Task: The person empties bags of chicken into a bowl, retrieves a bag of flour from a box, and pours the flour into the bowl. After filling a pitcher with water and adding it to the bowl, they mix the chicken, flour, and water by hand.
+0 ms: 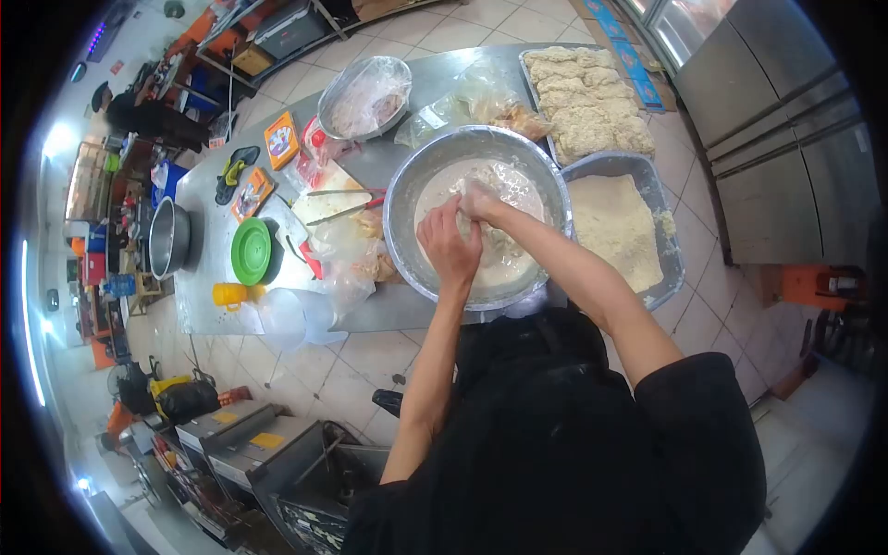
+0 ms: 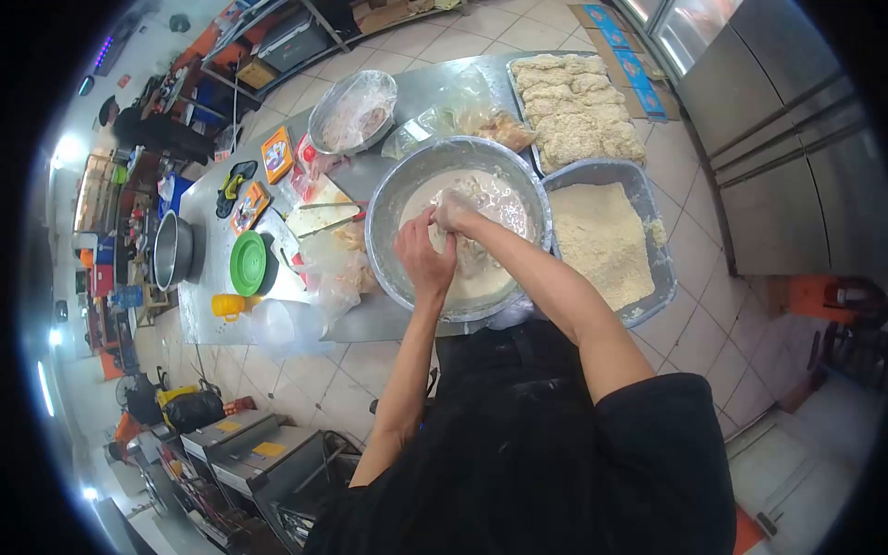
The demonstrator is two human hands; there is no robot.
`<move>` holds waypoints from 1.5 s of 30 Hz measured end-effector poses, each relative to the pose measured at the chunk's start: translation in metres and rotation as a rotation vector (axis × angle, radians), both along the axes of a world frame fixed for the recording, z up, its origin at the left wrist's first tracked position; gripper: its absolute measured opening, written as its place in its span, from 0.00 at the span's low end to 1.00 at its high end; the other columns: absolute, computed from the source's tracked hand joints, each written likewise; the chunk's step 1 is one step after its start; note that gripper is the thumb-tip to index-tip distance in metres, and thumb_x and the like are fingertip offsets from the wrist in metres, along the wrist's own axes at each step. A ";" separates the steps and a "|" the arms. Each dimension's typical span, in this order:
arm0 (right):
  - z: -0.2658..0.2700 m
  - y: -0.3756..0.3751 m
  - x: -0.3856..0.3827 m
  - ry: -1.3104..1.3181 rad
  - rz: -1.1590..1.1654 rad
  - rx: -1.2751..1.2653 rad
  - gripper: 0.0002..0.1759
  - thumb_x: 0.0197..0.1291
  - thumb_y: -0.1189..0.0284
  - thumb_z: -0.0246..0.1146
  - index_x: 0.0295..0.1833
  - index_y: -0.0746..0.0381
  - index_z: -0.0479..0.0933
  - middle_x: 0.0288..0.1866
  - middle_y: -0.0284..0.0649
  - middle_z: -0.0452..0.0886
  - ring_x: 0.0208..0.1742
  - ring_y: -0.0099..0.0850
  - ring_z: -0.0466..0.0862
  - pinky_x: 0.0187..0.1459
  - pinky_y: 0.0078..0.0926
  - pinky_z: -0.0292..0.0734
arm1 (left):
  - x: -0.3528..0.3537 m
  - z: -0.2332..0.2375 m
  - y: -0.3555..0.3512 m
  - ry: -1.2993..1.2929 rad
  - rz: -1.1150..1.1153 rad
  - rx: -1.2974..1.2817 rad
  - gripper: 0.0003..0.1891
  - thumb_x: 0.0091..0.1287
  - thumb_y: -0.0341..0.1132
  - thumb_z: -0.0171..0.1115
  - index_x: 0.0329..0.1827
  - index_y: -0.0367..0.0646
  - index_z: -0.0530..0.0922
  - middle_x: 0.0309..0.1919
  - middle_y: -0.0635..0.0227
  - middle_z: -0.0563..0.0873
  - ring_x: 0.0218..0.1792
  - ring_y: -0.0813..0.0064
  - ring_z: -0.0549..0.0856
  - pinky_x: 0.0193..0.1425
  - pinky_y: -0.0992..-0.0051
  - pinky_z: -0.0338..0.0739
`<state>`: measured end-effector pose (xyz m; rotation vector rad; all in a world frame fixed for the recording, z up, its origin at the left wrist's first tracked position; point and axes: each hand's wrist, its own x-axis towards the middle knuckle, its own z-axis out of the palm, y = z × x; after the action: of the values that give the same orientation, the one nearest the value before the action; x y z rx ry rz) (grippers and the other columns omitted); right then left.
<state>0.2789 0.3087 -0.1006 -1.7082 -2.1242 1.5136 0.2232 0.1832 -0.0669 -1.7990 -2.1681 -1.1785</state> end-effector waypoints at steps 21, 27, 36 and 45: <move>-0.028 -0.016 0.009 -0.116 0.378 0.507 0.20 0.50 0.61 0.67 0.47 0.60 0.85 0.50 0.52 0.85 0.54 0.45 0.85 0.54 0.41 0.80 | -0.038 0.040 0.001 -0.156 -0.371 -0.196 0.12 0.55 0.35 0.72 0.42 0.47 0.86 0.41 0.65 0.88 0.46 0.61 0.84 0.55 0.63 0.73; -0.027 -0.014 0.009 -0.242 0.498 0.519 0.16 0.50 0.59 0.68 0.41 0.57 0.86 0.49 0.50 0.85 0.52 0.43 0.86 0.52 0.41 0.81 | -0.053 0.025 0.011 -0.096 -0.518 -0.224 0.08 0.54 0.33 0.74 0.35 0.42 0.87 0.37 0.62 0.89 0.43 0.61 0.87 0.53 0.65 0.75; -0.025 -0.038 0.007 -0.127 0.456 0.513 0.14 0.63 0.68 0.56 0.42 0.64 0.84 0.46 0.52 0.86 0.49 0.46 0.86 0.47 0.40 0.81 | -0.061 0.014 0.042 -0.028 -0.310 -0.262 0.07 0.57 0.35 0.68 0.30 0.41 0.86 0.28 0.60 0.89 0.33 0.59 0.88 0.44 0.64 0.79; -0.003 -0.047 0.019 -0.054 0.597 0.706 0.09 0.58 0.75 0.57 0.37 0.68 0.80 0.38 0.51 0.83 0.42 0.47 0.84 0.46 0.42 0.80 | -0.086 -0.025 0.067 0.036 -0.121 -0.559 0.10 0.57 0.39 0.62 0.29 0.44 0.87 0.30 0.55 0.88 0.35 0.55 0.87 0.42 0.56 0.80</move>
<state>0.2982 0.2613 -0.1036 -0.9273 -2.8581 0.5868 0.1374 0.2498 -0.0918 -2.1481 -2.5779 -0.5711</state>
